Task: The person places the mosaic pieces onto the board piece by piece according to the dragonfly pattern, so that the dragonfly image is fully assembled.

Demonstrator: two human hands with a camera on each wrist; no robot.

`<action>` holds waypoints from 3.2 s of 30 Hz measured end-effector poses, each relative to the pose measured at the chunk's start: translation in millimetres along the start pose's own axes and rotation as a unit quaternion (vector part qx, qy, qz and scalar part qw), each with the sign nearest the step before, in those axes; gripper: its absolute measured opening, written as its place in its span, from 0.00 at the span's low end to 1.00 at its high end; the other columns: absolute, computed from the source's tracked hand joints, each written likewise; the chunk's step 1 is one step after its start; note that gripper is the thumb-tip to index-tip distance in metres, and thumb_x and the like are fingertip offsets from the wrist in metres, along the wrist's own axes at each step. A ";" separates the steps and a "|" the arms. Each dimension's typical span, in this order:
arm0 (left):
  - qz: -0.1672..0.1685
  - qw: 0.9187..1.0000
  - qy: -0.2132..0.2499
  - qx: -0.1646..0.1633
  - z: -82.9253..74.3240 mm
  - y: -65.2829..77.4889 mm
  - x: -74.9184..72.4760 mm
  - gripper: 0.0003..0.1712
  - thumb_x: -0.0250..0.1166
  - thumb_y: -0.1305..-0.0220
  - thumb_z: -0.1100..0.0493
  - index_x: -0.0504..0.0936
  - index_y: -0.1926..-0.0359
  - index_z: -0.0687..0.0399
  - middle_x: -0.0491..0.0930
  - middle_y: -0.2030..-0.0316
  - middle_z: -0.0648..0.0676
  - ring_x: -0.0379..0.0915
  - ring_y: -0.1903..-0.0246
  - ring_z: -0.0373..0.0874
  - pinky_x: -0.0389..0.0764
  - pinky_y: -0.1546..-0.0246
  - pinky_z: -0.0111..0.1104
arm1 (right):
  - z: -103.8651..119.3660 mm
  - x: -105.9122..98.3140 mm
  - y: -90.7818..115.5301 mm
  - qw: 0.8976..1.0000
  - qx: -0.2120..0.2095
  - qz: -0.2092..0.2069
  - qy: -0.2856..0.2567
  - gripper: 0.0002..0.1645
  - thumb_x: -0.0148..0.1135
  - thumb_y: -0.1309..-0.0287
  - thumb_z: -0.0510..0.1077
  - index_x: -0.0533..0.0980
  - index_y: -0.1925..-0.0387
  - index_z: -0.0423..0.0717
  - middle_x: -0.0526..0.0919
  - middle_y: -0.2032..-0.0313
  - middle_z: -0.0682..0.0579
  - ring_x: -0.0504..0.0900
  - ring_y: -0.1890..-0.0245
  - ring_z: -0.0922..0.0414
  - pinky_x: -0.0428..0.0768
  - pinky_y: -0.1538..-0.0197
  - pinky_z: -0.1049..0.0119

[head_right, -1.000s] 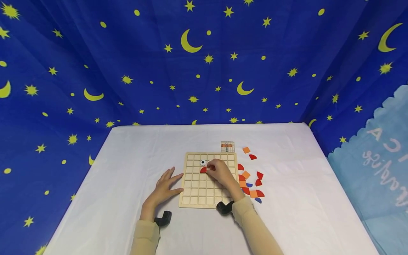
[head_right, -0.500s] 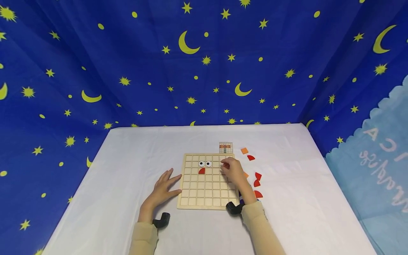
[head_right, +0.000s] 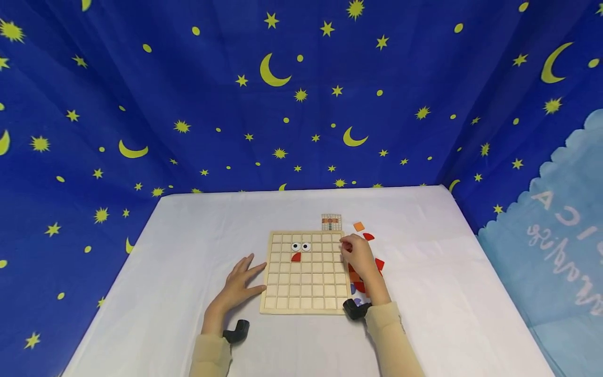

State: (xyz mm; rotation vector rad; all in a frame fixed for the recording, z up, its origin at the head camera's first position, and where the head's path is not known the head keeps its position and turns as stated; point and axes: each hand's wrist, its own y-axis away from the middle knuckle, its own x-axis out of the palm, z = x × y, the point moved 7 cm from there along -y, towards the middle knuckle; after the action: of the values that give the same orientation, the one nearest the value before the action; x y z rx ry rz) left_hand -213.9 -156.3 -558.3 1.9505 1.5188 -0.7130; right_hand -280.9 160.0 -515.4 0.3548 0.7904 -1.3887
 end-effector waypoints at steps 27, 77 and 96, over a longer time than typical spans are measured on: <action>-0.009 1.000 0.006 0.009 -2.3 3.6 2.1 0.35 0.70 0.46 0.49 0.73 0.37 0.49 0.50 0.27 0.63 0.38 0.27 0.64 0.42 0.32 0.64 | -26.5 -0.3 4.4 0.996 0.060 0.056 0.026 0.26 0.64 0.56 0.29 0.76 0.49 0.33 0.83 0.59 0.39 0.81 0.58 0.45 0.80 0.54 0.49; -0.006 1.000 0.010 -0.001 -3.0 6.7 1.4 0.35 0.70 0.46 0.48 0.73 0.37 0.50 0.51 0.27 0.64 0.38 0.27 0.65 0.41 0.32 0.65 | 36.0 38.9 7.2 1.000 -0.012 0.018 -0.001 0.18 0.68 0.49 0.35 0.79 0.54 0.39 0.82 0.61 0.48 0.80 0.69 0.58 0.79 0.67 0.66; -0.007 1.000 0.010 0.008 -2.8 -1.9 3.0 0.35 0.70 0.46 0.48 0.72 0.36 0.47 0.50 0.26 0.62 0.37 0.26 0.63 0.41 0.31 0.63 | 47.5 68.6 -1.9 0.999 -0.037 0.032 0.009 0.11 0.68 0.51 0.35 0.81 0.63 0.43 0.80 0.66 0.51 0.71 0.71 0.62 0.72 0.67 0.68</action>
State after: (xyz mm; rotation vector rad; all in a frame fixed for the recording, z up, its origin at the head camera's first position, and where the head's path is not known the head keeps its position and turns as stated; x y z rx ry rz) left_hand -214.9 -152.0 -558.7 1.9658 1.5453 -0.7168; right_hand -270.3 78.2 -528.2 0.3326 0.8365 -1.2948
